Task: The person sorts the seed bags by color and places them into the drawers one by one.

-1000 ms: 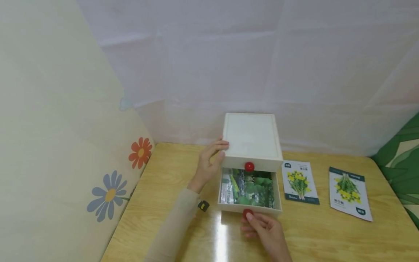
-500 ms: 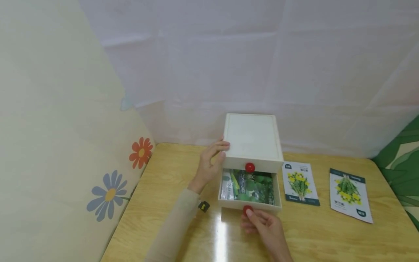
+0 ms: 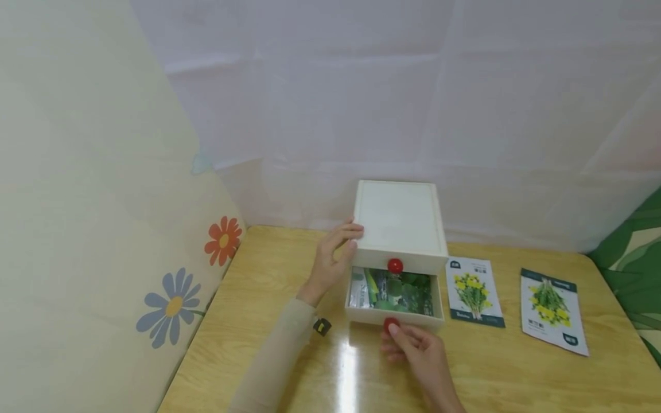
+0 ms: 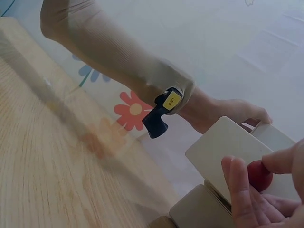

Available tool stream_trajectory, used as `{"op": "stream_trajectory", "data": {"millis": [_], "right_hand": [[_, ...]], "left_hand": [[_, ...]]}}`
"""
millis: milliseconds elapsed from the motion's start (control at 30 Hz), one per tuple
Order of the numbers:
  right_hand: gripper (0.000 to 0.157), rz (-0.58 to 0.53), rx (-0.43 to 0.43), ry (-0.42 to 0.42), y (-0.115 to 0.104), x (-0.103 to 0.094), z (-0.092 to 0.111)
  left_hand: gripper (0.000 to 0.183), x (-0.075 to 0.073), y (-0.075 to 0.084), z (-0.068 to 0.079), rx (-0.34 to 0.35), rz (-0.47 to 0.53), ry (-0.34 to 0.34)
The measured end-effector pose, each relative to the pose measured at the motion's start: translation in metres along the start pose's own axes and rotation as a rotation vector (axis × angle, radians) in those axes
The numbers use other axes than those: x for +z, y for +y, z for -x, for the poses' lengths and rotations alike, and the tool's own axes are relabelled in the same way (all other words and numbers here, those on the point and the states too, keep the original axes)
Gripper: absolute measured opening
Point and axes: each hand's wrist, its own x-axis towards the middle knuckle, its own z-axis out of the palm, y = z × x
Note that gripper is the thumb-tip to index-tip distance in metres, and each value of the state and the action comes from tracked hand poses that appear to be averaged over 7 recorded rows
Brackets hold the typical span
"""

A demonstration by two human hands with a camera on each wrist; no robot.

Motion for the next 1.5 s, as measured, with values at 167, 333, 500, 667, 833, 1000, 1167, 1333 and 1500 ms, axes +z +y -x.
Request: {"op": "stream_trajectory", "data": {"millis": [167, 333, 500, 667, 833, 1000, 1167, 1333, 1500], "right_hand": [[0.040, 0.005, -0.012, -0.002, -0.004, 0.000, -0.001], [0.042, 0.011, -0.011, -0.009, -0.006, 0.000, -0.003], [0.039, -0.006, -0.028, -0.015, -0.007, -0.002, -0.006], [0.037, 0.005, -0.038, -0.014, -0.010, -0.003, -0.011], [0.039, 0.005, -0.051, -0.022, -0.012, -0.003, -0.013], [0.039, 0.006, -0.056, -0.021, -0.012, -0.003, -0.015], [0.042, 0.001, -0.045, -0.018, -0.012, -0.003, -0.018], [0.043, 0.008, -0.031, -0.018, -0.012, -0.002, -0.020], [0.043, 0.008, -0.017, -0.014, -0.013, -0.001, -0.021]], "left_hand": [[0.021, 0.001, -0.001, -0.001, 0.016, -0.001, 0.000], [0.021, 0.001, 0.000, -0.001, 0.010, -0.001, -0.009], [0.020, 0.000, 0.002, -0.001, -0.002, 0.006, -0.009], [0.020, 0.000, 0.002, -0.002, -0.016, 0.010, -0.004], [0.020, 0.000, 0.001, -0.003, -0.023, 0.008, -0.006], [0.020, 0.001, -0.001, -0.003, -0.018, 0.020, -0.003], [0.020, 0.001, -0.001, -0.002, -0.015, 0.023, -0.001], [0.020, 0.000, 0.002, -0.002, -0.011, 0.019, -0.002], [0.019, 0.000, 0.004, -0.002, -0.006, 0.015, 0.001]]}}
